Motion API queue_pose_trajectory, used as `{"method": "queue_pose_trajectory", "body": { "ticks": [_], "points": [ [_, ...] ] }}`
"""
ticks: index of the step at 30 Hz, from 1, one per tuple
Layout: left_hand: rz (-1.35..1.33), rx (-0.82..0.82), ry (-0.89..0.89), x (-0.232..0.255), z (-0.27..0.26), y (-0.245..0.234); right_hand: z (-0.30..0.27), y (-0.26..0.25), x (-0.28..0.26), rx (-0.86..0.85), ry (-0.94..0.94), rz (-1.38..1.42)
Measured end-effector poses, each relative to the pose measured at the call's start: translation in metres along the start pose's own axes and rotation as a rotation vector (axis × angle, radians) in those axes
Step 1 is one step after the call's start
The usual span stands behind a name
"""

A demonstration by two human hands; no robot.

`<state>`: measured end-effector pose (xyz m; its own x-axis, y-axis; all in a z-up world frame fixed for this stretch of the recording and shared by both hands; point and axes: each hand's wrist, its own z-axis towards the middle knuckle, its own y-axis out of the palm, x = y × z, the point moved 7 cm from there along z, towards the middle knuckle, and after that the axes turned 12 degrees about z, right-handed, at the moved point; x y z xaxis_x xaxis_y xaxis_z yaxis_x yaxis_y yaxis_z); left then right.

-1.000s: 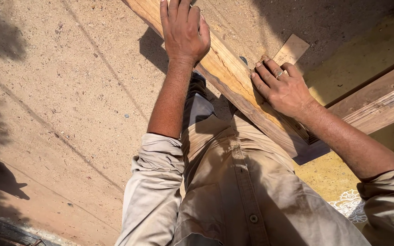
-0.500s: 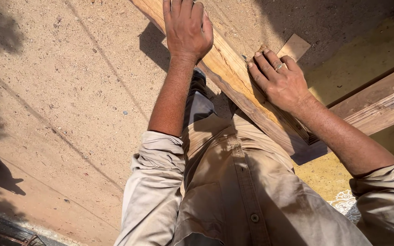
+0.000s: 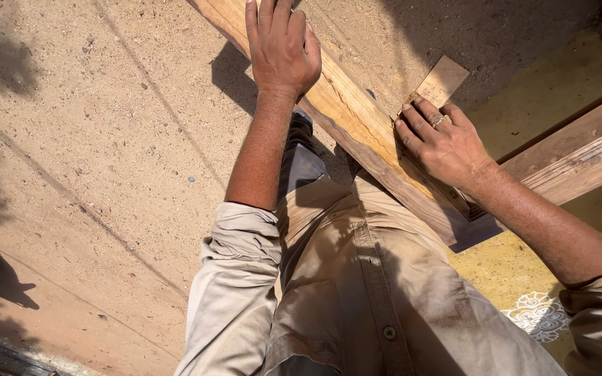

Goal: Sanding the surfaces and corners of a large wooden frame using a small sanding block.

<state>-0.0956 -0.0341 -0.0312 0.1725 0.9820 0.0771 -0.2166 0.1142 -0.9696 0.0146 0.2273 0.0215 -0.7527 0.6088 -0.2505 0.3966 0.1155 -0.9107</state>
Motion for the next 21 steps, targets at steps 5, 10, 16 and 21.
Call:
{"method": "queue_pose_trajectory", "body": {
  "ticks": [5,10,16,21],
  "points": [
    [-0.007,-0.065,-0.025,-0.003,-0.001,0.008,0.004,0.026,0.036,0.063,0.092,0.243],
    [0.025,-0.012,-0.003,-0.001,0.001,0.001,0.023,0.024,0.049,0.161,0.154,0.422],
    [-0.004,-0.022,-0.009,-0.001,0.002,0.002,0.024,0.01,0.017,0.202,0.03,0.05],
    [0.02,0.012,-0.01,0.0,0.001,-0.001,0.034,-0.009,0.004,0.222,-0.049,0.01]
  ]
}}
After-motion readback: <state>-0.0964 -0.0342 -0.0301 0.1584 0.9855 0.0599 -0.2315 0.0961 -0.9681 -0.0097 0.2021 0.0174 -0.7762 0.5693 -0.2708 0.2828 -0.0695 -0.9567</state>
